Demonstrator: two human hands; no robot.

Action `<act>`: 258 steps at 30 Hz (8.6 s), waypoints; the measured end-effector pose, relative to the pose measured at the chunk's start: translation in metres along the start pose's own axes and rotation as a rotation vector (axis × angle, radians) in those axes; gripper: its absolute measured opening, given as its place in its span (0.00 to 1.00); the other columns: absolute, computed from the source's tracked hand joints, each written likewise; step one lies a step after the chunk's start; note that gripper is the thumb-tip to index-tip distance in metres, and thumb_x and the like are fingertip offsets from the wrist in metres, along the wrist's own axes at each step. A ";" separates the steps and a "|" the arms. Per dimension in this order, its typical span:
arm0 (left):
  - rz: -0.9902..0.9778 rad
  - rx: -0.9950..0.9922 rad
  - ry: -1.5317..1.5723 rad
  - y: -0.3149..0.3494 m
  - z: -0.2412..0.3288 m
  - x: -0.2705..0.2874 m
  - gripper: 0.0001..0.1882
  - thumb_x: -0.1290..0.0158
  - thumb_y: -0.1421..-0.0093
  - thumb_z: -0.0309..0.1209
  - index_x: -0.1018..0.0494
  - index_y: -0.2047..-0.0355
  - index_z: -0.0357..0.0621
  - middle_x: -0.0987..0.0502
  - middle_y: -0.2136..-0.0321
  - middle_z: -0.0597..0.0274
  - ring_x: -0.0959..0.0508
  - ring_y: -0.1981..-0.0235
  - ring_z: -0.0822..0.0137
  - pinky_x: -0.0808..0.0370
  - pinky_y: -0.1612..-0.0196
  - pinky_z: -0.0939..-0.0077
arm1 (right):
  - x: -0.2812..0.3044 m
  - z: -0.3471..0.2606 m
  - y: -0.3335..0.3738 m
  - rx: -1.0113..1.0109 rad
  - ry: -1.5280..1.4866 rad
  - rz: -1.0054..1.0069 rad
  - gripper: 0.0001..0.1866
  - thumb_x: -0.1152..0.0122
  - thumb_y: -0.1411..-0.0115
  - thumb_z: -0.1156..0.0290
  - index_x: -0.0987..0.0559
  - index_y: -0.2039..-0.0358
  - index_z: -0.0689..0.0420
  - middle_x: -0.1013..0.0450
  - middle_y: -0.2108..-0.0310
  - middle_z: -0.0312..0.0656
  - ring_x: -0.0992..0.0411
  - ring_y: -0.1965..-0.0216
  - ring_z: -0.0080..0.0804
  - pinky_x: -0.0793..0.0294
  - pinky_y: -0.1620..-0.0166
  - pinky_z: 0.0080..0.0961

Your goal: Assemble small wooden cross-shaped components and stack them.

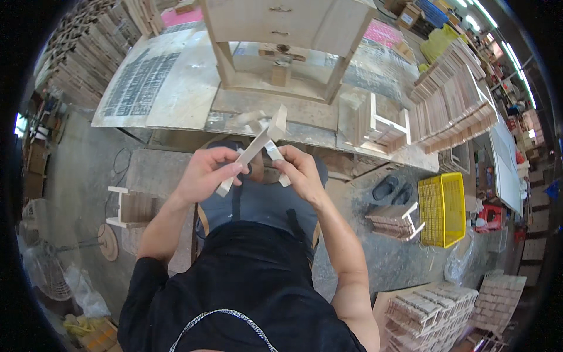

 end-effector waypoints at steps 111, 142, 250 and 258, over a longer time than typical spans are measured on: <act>0.314 -0.318 -0.733 -0.300 -0.060 0.050 0.17 0.43 0.37 0.37 0.26 0.64 0.30 0.21 0.67 0.34 0.21 0.61 0.35 0.25 0.59 0.48 | 0.119 0.055 0.090 0.065 0.703 0.819 0.15 0.52 0.27 0.69 0.21 0.57 0.68 0.25 0.59 0.47 0.25 0.65 0.32 0.25 0.59 0.27; 0.100 0.274 0.811 -0.052 -0.072 0.154 0.22 0.48 0.31 0.46 0.25 0.58 0.34 0.19 0.74 0.55 0.18 0.76 0.63 0.23 0.77 0.76 | -0.056 -0.039 -0.128 0.993 0.907 -0.126 0.18 0.26 0.50 0.72 0.18 0.58 0.58 0.20 0.61 0.46 0.21 0.64 0.46 0.21 0.63 0.37; -0.206 0.112 -0.021 -0.132 -0.043 0.056 0.13 0.44 0.32 0.37 0.19 0.59 0.38 0.18 0.71 0.67 0.24 0.68 0.77 0.28 0.62 0.78 | 0.009 0.024 -0.097 -0.042 -0.292 0.077 0.10 0.39 0.41 0.73 0.21 0.61 0.65 0.22 0.71 0.40 0.26 0.70 0.23 0.29 0.62 0.22; -0.244 0.213 0.182 -0.142 -0.044 0.058 0.13 0.43 0.32 0.38 0.19 0.61 0.39 0.17 0.69 0.65 0.22 0.68 0.78 0.27 0.64 0.82 | 0.003 0.021 -0.099 0.019 -0.394 0.120 0.09 0.39 0.41 0.73 0.21 0.64 0.64 0.23 0.74 0.40 0.27 0.71 0.23 0.32 0.65 0.20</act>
Point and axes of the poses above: each hand's wrist, its own y-axis away from the middle knuckle, its own x-axis out of the back of the hand, z = x × y, the point moved 1 cm from there along -y, towards the middle knuckle
